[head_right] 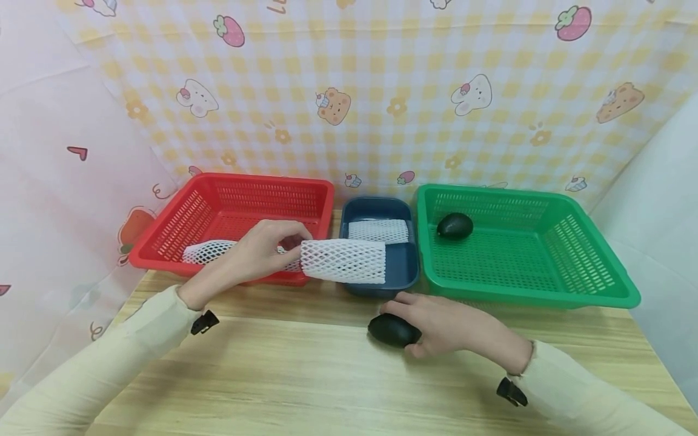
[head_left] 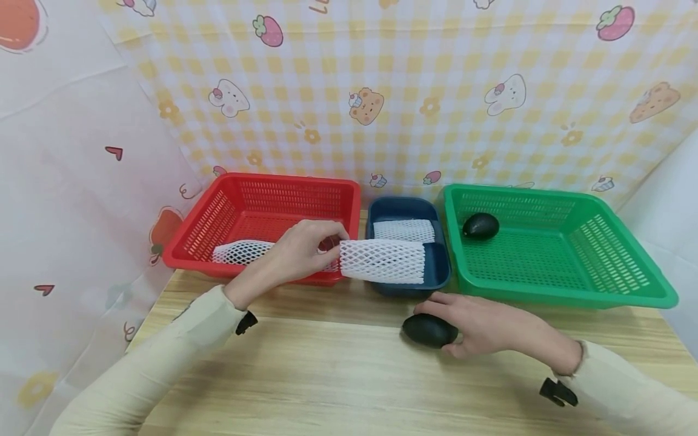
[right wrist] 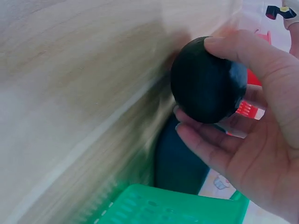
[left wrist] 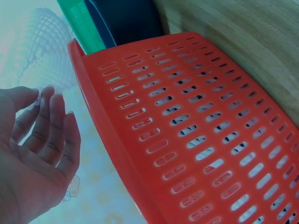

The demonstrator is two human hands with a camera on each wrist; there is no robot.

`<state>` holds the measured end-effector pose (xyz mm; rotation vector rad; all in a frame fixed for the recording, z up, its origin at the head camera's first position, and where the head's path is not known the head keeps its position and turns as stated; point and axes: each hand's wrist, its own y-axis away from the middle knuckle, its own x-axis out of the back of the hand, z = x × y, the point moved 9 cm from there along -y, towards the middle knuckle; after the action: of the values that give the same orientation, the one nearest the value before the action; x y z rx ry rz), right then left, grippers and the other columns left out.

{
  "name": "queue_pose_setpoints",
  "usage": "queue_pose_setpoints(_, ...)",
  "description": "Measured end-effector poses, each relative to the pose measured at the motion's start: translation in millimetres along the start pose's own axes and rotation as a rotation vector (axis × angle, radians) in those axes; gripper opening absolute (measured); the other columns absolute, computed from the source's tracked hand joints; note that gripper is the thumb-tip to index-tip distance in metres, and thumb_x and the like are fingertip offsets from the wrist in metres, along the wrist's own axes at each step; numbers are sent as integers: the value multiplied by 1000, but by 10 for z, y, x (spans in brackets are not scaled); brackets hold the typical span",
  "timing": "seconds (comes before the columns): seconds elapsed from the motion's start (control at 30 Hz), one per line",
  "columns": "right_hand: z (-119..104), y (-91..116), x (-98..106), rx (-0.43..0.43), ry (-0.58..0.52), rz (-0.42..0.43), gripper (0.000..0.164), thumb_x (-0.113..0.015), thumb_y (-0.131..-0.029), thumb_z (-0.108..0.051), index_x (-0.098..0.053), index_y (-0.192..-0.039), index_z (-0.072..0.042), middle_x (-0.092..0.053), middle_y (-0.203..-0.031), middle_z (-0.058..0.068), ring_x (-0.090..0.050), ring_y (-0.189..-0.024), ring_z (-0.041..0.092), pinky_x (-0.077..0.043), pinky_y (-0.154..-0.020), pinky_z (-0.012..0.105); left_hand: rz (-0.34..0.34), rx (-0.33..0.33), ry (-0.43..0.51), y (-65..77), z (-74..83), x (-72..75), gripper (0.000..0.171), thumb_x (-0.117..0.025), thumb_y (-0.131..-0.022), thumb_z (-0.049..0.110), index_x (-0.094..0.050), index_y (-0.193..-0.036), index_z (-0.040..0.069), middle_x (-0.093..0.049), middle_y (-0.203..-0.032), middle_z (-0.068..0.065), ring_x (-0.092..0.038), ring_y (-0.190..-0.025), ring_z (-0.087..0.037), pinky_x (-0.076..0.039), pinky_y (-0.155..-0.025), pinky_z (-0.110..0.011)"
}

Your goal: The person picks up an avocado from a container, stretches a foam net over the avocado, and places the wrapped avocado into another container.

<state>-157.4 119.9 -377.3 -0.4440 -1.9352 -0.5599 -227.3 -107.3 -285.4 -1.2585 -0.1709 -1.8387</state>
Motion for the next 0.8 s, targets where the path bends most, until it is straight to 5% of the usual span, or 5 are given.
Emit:
queue_pose_setpoints(0.5, -128, 131, 358, 72, 21, 138, 67, -84, -80, -21, -54, -140, -19, -55, -126, -7, -57, -98, 10, -55, -78, 31, 7, 18, 36, 36, -31, 13, 22, -81, -86, 9, -72, -106, 13, -69, -97, 3, -62, -80, -11, -58, -73, -39)
queue_pose_setpoints(0.8, -130, 221, 675, 79, 45, 209, 72, -85, -80, -19, -51, -144, -19, -54, -129, -6, -57, -102, 9, -55, -78, 31, 26, 8, 41, 54, -34, 43, 26, -81, -85, 9, -71, -109, 10, -70, -102, -1, -63, -81, -11, -58, -74, -34)
